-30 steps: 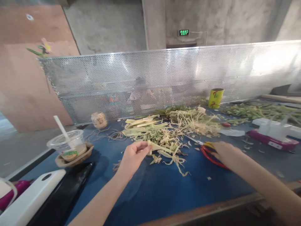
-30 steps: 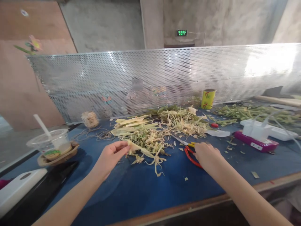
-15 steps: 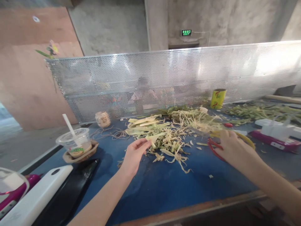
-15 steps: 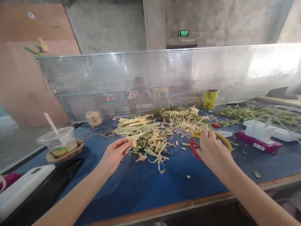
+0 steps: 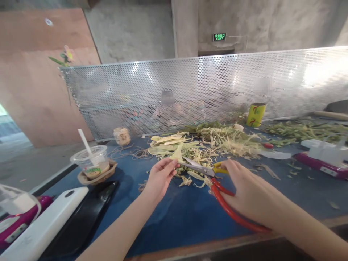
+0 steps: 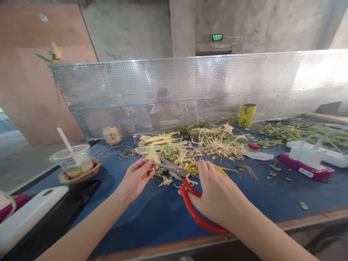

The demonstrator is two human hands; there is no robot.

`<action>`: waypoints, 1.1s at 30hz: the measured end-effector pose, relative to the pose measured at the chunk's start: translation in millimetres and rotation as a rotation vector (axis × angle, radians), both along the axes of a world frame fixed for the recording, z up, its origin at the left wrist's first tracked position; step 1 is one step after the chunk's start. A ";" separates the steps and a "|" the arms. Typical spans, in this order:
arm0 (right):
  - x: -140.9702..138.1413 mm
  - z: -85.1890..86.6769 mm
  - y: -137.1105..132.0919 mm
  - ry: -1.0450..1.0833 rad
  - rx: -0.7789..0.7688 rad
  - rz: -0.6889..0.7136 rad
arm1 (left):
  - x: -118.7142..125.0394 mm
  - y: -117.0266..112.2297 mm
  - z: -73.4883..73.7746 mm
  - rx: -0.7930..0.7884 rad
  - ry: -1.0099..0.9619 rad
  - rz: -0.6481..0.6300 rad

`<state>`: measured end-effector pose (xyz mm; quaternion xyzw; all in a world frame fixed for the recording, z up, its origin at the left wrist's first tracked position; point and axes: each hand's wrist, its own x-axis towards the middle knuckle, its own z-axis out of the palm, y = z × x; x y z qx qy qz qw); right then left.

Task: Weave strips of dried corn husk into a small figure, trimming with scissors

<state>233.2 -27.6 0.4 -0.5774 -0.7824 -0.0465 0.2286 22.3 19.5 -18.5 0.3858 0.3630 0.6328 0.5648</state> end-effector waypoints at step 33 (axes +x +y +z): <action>-14.9 -3.1 -2.5 -0.112 -0.106 0.009 | 2.7 -9.3 1.9 0.066 0.175 -0.131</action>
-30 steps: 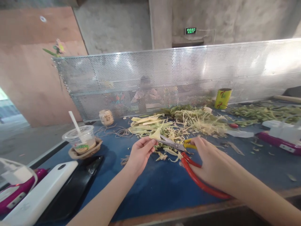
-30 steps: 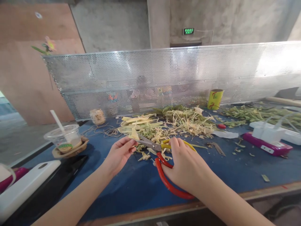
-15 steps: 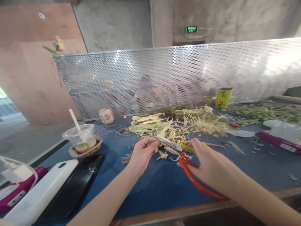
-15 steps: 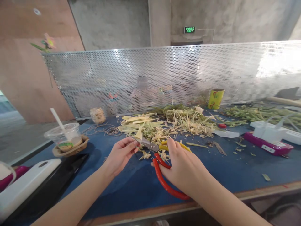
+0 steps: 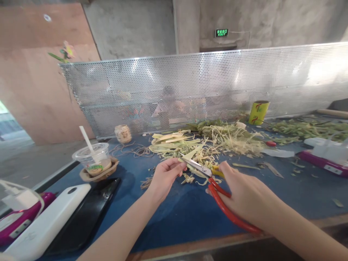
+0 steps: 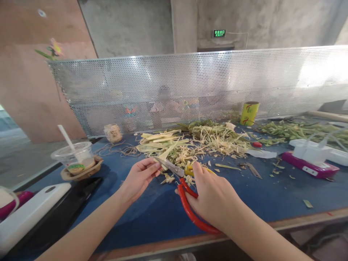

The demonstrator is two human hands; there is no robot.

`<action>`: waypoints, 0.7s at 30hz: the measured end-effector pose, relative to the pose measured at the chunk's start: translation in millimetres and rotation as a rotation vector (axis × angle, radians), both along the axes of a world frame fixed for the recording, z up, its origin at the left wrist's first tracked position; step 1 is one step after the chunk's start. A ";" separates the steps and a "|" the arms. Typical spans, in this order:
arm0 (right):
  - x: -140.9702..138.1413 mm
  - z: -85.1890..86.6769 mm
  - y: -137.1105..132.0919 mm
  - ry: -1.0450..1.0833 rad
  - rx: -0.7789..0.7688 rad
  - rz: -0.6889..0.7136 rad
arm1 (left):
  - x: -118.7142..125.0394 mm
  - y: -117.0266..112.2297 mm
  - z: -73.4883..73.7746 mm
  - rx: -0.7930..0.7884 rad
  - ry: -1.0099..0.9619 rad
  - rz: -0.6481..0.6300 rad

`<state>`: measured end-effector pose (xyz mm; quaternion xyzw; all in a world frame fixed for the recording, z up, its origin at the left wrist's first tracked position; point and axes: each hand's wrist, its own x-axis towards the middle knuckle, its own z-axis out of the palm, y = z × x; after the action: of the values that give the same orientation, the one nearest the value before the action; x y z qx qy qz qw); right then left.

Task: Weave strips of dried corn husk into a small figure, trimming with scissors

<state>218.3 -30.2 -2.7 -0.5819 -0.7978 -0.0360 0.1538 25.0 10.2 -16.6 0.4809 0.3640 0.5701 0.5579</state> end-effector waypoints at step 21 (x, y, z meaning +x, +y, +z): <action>1.0 4.8 -8.3 -0.008 -0.002 -0.031 | 0.5 -2.9 5.4 -0.005 -0.018 0.118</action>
<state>219.3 -38.5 2.1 -0.5941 -0.7893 -0.0400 0.1498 25.6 7.4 -11.2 0.4520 0.3882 0.6054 0.5277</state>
